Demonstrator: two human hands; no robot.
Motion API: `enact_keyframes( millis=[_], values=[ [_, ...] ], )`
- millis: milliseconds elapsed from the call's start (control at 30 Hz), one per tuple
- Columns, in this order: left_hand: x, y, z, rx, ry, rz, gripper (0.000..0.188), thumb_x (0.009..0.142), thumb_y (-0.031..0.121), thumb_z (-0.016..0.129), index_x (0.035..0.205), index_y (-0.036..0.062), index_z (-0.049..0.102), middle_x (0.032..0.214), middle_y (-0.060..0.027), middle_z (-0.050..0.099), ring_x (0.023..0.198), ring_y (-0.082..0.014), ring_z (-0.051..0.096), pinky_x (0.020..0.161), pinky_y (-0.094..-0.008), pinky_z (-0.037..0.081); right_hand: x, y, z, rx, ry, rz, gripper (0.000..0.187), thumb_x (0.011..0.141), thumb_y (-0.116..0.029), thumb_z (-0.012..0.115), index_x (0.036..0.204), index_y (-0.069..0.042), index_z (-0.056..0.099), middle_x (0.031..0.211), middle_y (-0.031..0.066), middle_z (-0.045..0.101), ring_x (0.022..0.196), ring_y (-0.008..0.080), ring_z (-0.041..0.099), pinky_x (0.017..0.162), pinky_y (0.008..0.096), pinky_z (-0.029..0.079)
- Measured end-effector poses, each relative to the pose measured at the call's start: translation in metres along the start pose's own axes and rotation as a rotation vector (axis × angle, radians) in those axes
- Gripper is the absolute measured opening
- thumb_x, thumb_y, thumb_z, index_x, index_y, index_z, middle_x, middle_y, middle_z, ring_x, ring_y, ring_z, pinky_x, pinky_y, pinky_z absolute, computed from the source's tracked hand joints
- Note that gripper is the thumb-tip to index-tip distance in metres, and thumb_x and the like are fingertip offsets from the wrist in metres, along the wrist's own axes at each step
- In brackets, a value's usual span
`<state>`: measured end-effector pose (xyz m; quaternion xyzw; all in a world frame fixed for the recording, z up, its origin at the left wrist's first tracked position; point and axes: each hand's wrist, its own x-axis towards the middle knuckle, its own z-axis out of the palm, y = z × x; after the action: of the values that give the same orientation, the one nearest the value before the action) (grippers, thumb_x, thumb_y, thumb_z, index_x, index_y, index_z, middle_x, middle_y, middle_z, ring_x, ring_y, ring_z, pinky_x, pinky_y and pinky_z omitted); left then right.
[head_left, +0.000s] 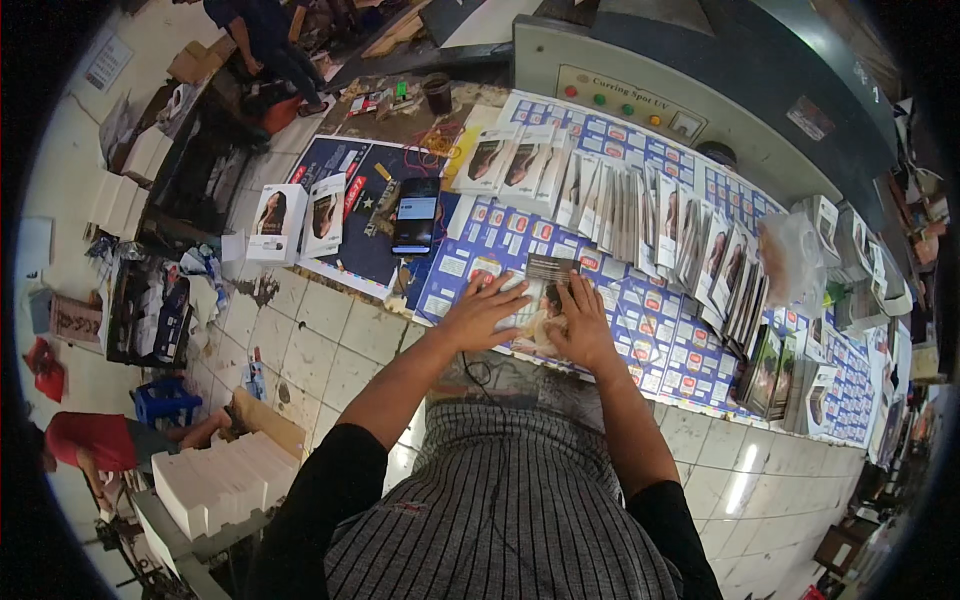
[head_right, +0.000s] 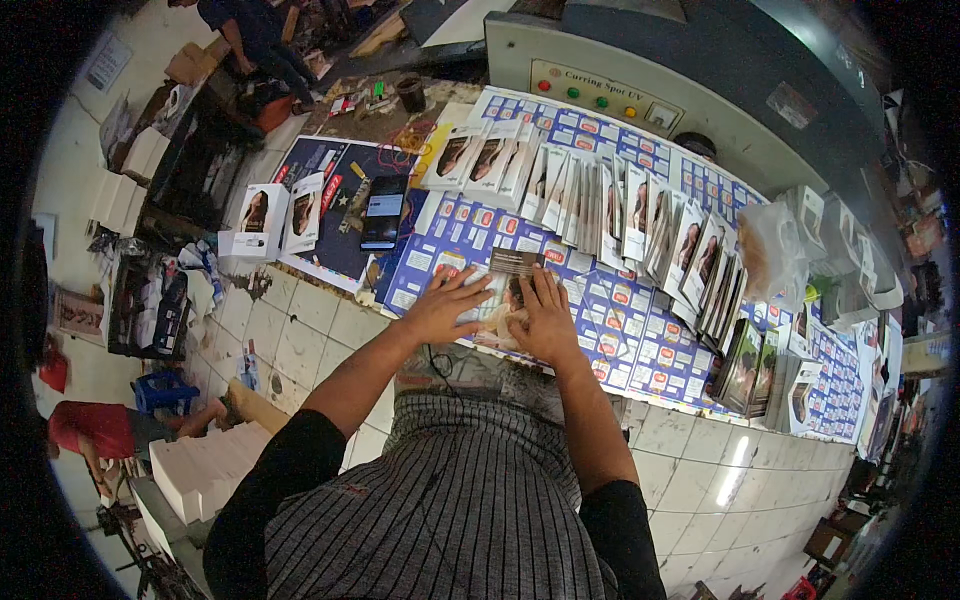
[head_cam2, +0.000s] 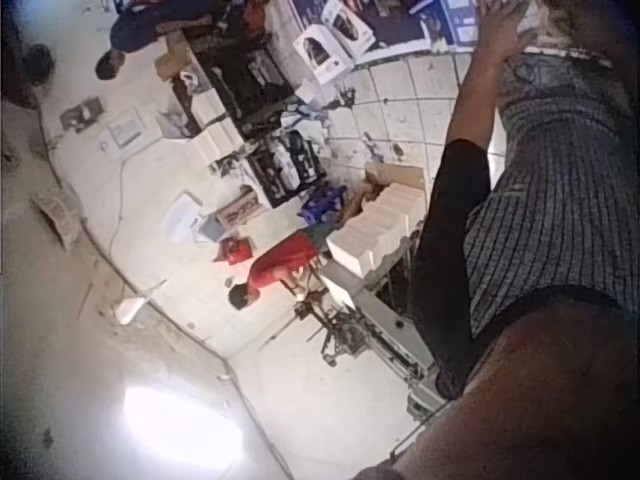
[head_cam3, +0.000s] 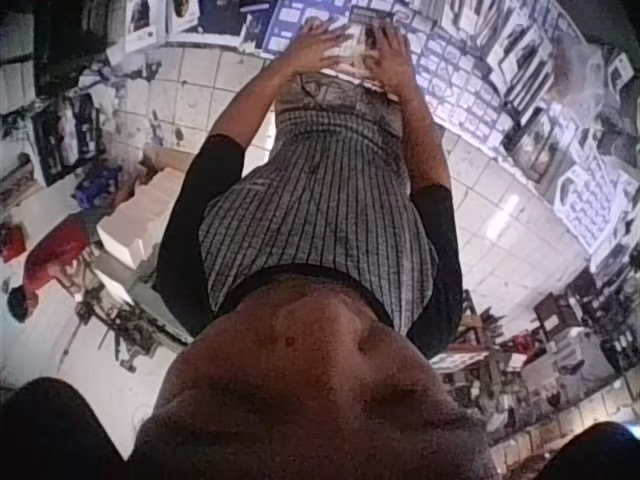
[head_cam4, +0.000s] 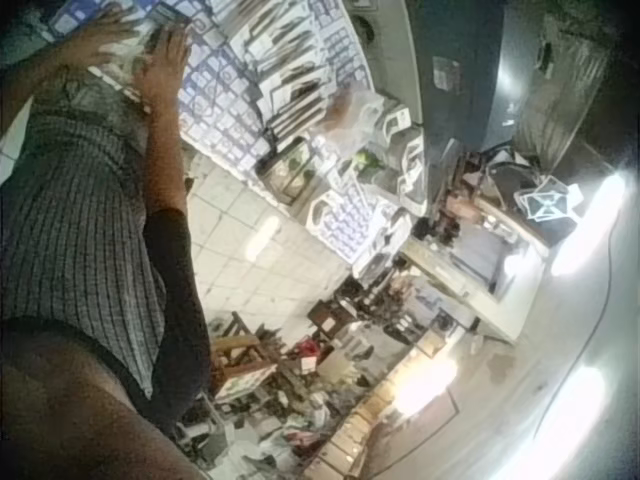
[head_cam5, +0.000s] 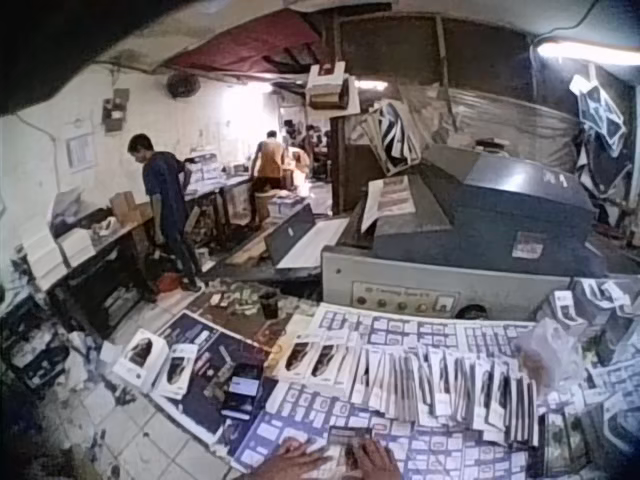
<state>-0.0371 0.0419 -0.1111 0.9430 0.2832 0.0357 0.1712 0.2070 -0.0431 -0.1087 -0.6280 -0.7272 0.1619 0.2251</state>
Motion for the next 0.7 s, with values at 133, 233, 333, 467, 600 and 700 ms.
enact_keyframes(
  millis=[133,233,333,467,600,700],
  values=[
    [-0.0003,0.0002,-0.0023,-0.012,0.008,0.008,0.064,0.095,0.052,0.057,0.149,0.0199,0.046,0.161,-0.0027,0.032,0.151,-0.0291,0.022,0.122,-0.0536,0.01,-0.0002,0.0046,0.0041,-0.126,-0.043,-0.012,0.078,0.082,-0.038,0.066,0.147,-0.003,0.042,0.16,0.0214,0.026,0.149,0.0373,0.023,0.119,0.055,0.019],
    [-0.0012,-0.0014,-0.0004,-0.026,0.015,0.033,0.062,0.095,0.05,0.058,0.148,0.0191,0.047,0.16,-0.0026,0.033,0.15,-0.0279,0.023,0.122,-0.053,0.011,-0.0005,0.0057,0.0054,-0.145,-0.032,-0.024,0.078,0.082,-0.039,0.065,0.147,-0.002,0.042,0.16,0.0214,0.026,0.149,0.0369,0.022,0.119,0.0553,0.019],
    [-0.0022,-0.0026,0.0014,-0.009,0.021,0.043,0.059,0.096,0.047,0.057,0.147,0.0183,0.048,0.16,-0.0031,0.034,0.15,-0.0272,0.024,0.122,-0.0528,0.012,0.0005,0.0064,0.0048,-0.137,-0.051,-0.027,0.079,0.082,-0.039,0.064,0.147,-0.001,0.041,0.159,0.0215,0.027,0.149,0.0364,0.022,0.119,0.0559,0.019],
    [-0.0021,-0.0025,0.0015,-0.009,0.019,0.051,0.057,0.098,0.046,0.055,0.146,0.0169,0.049,0.159,-0.0044,0.036,0.149,-0.0273,0.026,0.121,-0.0527,0.013,0.0001,0.0054,0.0057,-0.139,-0.039,-0.032,0.08,0.081,-0.039,0.063,0.147,0.0,0.041,0.159,0.0215,0.027,0.149,0.0363,0.022,0.118,0.0565,0.019],
    [-0.0029,-0.0005,-0.0002,0.009,0.041,0.057,0.057,0.097,0.048,0.054,0.145,0.0163,0.05,0.158,-0.0051,0.037,0.149,-0.0271,0.027,0.121,-0.0528,0.013,-0.001,0.0041,0.0085,-0.151,-0.015,-0.028,0.078,0.081,-0.038,0.062,0.146,0.001,0.042,0.159,0.0213,0.028,0.148,0.0368,0.024,0.118,0.0568,0.02],
    [-0.0018,0.0001,0.0003,0.014,0.036,0.042,0.057,0.098,0.048,0.052,0.145,0.0163,0.05,0.158,-0.0039,0.038,0.149,-0.0254,0.027,0.122,-0.052,0.013,-0.0014,0.0055,0.0104,-0.165,0.011,-0.039,0.077,0.081,-0.038,0.062,0.145,0.001,0.043,0.158,0.0213,0.029,0.148,0.0372,0.025,0.118,0.057,0.021]
  ],
)
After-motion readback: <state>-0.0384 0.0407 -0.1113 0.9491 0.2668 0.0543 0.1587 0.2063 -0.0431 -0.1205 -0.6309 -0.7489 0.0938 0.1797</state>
